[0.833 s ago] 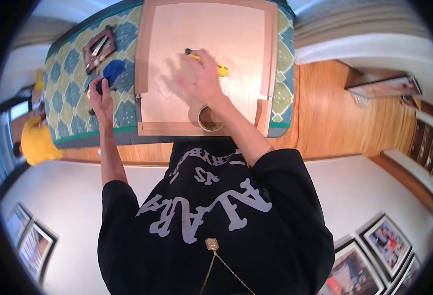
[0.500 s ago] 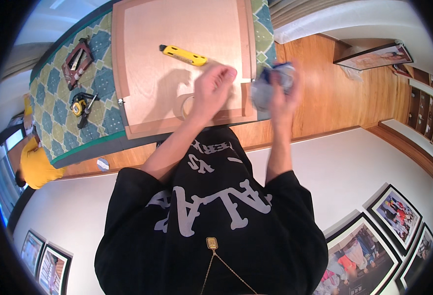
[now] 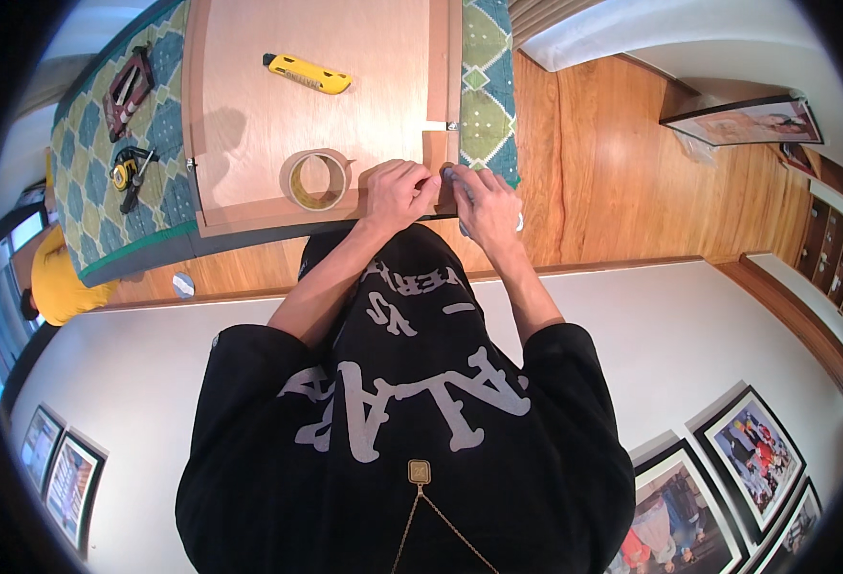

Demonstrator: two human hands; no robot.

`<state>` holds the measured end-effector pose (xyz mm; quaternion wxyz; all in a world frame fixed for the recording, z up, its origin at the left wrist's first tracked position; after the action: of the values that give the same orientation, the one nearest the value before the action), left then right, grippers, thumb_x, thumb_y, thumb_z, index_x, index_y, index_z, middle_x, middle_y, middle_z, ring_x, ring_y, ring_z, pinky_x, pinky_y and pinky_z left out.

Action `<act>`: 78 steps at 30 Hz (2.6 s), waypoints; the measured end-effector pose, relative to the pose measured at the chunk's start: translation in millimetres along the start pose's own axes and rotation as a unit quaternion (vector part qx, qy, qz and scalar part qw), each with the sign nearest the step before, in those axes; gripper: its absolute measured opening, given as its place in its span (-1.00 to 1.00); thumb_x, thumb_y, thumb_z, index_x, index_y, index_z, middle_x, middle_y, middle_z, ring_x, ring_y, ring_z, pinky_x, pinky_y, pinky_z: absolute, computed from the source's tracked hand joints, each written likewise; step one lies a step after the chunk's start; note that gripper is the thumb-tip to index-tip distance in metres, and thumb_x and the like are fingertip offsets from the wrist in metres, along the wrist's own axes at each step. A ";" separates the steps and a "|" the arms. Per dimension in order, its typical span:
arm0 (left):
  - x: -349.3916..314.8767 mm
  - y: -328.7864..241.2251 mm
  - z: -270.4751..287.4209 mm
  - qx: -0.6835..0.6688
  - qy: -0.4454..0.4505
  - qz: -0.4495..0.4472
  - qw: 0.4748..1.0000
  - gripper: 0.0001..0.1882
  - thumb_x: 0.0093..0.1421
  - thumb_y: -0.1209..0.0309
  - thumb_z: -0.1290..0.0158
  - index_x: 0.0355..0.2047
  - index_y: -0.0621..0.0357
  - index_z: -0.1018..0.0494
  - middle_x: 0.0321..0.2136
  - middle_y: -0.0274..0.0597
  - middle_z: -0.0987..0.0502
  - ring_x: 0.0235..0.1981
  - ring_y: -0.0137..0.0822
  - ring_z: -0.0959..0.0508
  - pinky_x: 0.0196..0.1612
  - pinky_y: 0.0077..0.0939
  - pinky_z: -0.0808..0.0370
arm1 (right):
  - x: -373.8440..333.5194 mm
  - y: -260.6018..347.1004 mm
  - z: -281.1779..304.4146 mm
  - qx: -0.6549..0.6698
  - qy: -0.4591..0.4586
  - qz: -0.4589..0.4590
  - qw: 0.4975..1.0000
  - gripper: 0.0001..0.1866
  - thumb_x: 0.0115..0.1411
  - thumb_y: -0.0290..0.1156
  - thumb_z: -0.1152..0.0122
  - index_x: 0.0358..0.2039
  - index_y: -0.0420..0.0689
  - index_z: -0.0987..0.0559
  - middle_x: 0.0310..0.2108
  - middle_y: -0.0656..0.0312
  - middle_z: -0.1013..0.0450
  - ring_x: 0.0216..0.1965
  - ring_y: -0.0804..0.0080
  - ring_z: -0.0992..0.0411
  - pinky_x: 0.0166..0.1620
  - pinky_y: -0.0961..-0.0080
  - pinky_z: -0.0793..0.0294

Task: The person applies brown tape to the edges of a rectangular wooden board, using a utility knife to cut the tape and smoothing it down with their fingers. They repeatedly measure, cut, and press the tape along the board's perimeter.

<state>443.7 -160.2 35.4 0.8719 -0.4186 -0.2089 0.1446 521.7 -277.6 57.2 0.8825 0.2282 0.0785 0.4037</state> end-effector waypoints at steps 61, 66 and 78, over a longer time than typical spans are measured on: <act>-14.4 36.6 20.9 -0.126 -0.146 0.118 0.974 -0.77 0.29 0.31 -0.10 -0.26 0.27 -0.50 -0.70 -0.21 -0.35 -0.67 -0.38 -0.38 -0.56 -0.46 -0.34 | -4.5 17.1 -28.3 -0.022 0.074 0.009 0.997 -0.91 -0.01 -0.40 -0.35 -0.43 0.03 -0.63 -0.44 0.31 -0.55 -0.37 0.19 -0.47 -0.35 0.28 -0.49; -19.8 36.6 20.2 -0.121 -0.149 0.127 0.973 -0.75 0.29 0.28 -0.10 -0.27 0.26 -0.51 -0.71 -0.21 -0.35 -0.67 -0.39 -0.38 -0.57 -0.46 -0.34 | 49.9 21.3 -19.8 -0.048 0.027 0.116 0.992 -0.87 -0.05 -0.39 -0.38 -0.43 0.02 -0.64 -0.41 0.34 -0.53 -0.33 0.23 -0.43 -0.36 0.34 -0.47; -20.3 41.3 21.7 -0.126 -0.150 0.139 0.971 -0.74 0.29 0.27 -0.10 -0.29 0.27 -0.51 -0.71 -0.17 -0.41 -0.70 -0.37 -0.43 -0.60 -0.46 -0.36 | 56.2 34.8 -25.4 -0.066 0.031 0.193 0.978 -0.86 -0.02 -0.42 -0.31 -0.38 0.07 -0.65 -0.32 0.41 -0.51 -0.29 0.22 -0.39 -0.34 0.39 -0.50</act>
<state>412.3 -129.3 10.0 0.7422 -0.5236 -0.2933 0.2983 527.1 -207.2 53.5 0.7981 0.1679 0.0332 0.5777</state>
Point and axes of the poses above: each hand's wrist, its own x-axis towards the middle knuckle, its own z-axis out of the back of the hand, y = z × x, the point moved 10 cm from there along x, towards the middle knuckle
